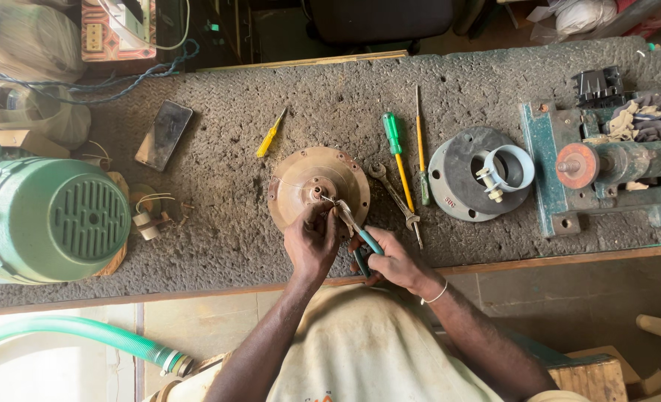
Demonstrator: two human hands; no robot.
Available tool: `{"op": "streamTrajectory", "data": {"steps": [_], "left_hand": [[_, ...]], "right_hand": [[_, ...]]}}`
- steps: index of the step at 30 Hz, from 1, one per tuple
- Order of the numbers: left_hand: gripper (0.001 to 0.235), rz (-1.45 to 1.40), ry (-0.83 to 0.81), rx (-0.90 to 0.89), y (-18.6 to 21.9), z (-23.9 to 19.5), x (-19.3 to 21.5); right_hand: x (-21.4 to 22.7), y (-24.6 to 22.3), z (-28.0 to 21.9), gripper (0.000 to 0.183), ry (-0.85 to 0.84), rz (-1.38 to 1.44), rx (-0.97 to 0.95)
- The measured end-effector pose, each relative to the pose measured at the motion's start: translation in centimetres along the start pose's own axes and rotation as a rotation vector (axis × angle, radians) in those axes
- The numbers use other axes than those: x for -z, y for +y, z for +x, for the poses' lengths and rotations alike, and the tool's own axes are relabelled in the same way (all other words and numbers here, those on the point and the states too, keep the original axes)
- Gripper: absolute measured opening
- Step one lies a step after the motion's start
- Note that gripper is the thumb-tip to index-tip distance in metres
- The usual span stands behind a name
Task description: The person works on a circular metal component, likely a motor end bell, by stripping and twisting copper wires and securing them with a screwdriver. They repeatedly adjust the wires and tighten connections using a yellow screwdriver and pliers.
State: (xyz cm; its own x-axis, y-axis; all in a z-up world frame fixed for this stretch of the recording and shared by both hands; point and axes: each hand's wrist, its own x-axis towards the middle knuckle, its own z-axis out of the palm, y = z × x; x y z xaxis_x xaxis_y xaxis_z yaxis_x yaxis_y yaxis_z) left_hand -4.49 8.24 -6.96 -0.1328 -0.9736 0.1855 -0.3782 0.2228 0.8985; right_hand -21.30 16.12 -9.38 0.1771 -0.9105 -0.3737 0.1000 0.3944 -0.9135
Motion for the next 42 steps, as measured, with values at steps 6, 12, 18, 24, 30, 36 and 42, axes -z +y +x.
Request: {"op": "streamTrajectory", "data": {"steps": [6,12,18,24,30,36,42], "left_hand": [[0.014,0.016,0.006,0.039,0.0,0.0,-0.1],[0.016,0.027,0.021,0.037,0.3,0.2,-0.1],[0.016,0.033,-0.026,0.117,0.0,0.1,0.1],[0.016,-0.268,-0.078,0.061,-2.0,-0.4,0.2],[0.023,-0.109,0.11,-0.141,-2.5,2.6,2.9],[0.019,-0.08,-0.163,-0.277,0.8,5.8,5.5],[0.01,0.015,-0.129,-0.273,1.8,6.1,5.3]], "right_hand": [[0.0,1.4,0.0,0.027,0.074,-0.251,0.252],[-0.1,2.4,0.9,0.04,0.454,-0.338,0.274],[6.9,0.3,1.7,0.032,0.827,-0.968,0.156],[7.0,-0.2,2.5,0.039,0.835,-1.379,0.153],[3.6,0.4,4.3,0.033,0.629,-0.872,0.489],[-0.3,2.0,8.1,0.028,0.382,0.011,0.321],[-0.4,1.8,8.8,0.016,0.375,0.039,0.425]]}}
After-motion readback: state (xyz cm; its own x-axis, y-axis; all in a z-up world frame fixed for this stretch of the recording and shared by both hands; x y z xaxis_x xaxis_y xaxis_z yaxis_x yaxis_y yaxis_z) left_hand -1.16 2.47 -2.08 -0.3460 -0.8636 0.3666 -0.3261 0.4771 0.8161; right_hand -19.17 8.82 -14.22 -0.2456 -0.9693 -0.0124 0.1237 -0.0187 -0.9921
